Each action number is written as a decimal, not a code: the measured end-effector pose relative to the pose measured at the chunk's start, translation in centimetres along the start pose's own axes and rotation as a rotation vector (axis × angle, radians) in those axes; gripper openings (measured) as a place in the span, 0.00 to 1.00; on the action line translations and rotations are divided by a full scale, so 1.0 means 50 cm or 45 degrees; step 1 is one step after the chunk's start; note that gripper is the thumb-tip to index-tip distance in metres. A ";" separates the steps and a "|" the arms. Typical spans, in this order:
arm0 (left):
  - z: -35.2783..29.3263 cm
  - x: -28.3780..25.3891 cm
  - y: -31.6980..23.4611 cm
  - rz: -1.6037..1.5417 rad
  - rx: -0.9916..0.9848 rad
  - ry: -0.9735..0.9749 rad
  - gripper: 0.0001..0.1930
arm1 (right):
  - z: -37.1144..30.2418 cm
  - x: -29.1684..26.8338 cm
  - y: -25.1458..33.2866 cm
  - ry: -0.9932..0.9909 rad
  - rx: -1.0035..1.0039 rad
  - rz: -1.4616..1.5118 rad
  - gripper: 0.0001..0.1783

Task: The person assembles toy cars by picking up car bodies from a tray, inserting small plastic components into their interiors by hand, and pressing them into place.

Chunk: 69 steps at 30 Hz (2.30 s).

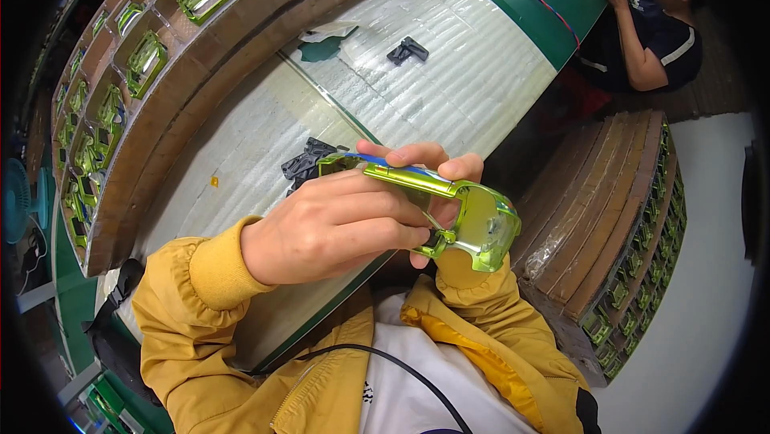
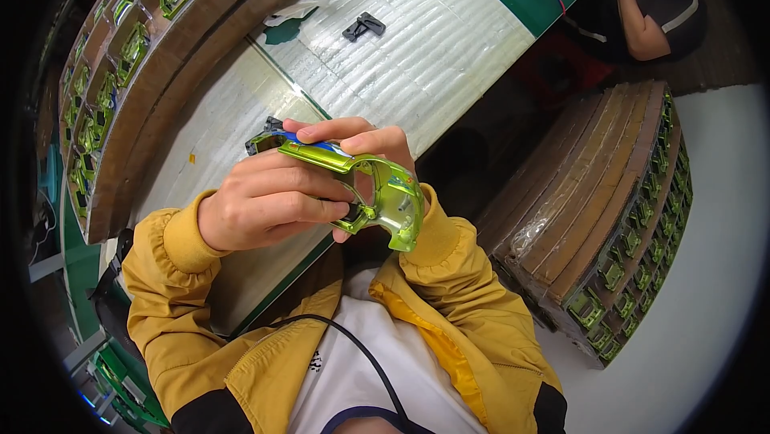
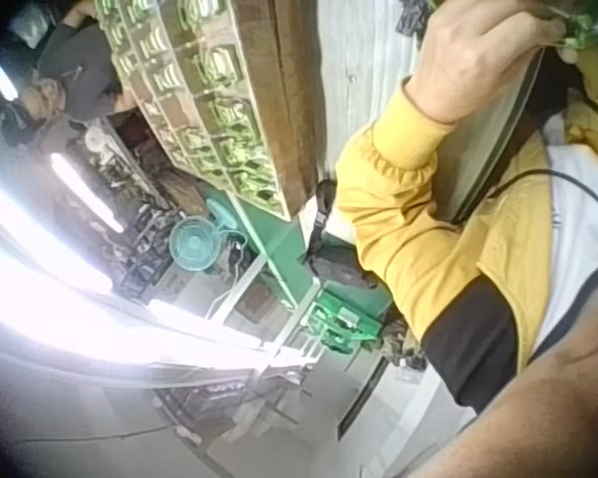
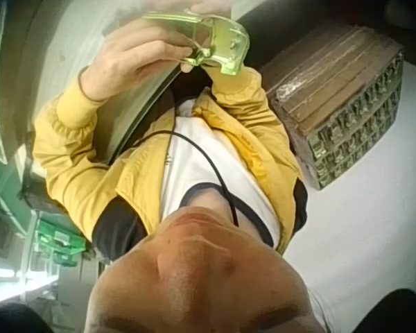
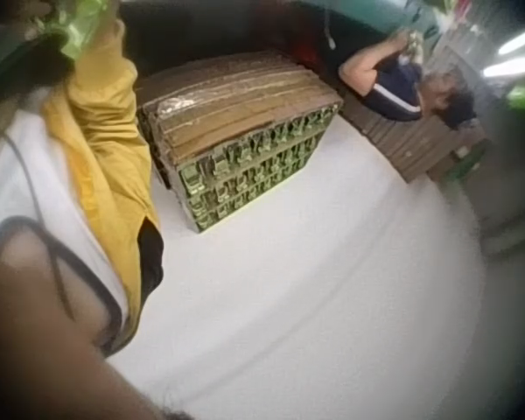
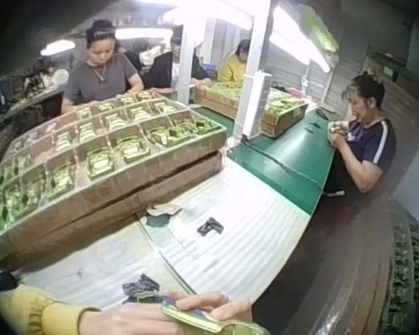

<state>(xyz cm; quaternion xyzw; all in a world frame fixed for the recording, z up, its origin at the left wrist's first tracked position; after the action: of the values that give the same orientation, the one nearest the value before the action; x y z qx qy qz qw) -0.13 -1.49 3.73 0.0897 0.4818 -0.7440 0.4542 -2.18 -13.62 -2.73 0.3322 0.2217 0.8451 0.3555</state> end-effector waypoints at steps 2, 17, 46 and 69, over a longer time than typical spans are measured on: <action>-0.001 0.000 -0.004 0.059 0.009 -0.043 0.10 | 0.002 0.001 -0.002 -0.004 -0.003 0.009 0.41; 0.001 0.011 -0.005 0.087 -0.098 -0.141 0.13 | 0.003 -0.007 0.009 0.033 0.089 -0.022 0.44; -0.002 -0.007 -0.013 0.100 -0.012 0.057 0.12 | -0.002 0.013 0.011 -0.024 0.091 0.015 0.44; -0.003 0.002 0.002 -0.067 -0.062 -0.033 0.10 | 0.002 0.002 0.009 -0.075 0.057 -0.013 0.42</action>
<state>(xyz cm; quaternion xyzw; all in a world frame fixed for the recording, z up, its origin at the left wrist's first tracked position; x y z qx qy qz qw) -0.14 -1.46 3.52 0.0564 0.4960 -0.7448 0.4427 -2.37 -13.82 -2.34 0.3635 0.2316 0.8280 0.3586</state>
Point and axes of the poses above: each hand's wrist, its own z-axis towards the middle knuckle, its own x-axis out of the palm, y = z × x, the point moved 3 cm from there along z, towards the middle knuckle, and after that the axes turned 4 degrees about y, right-handed, at the moved point
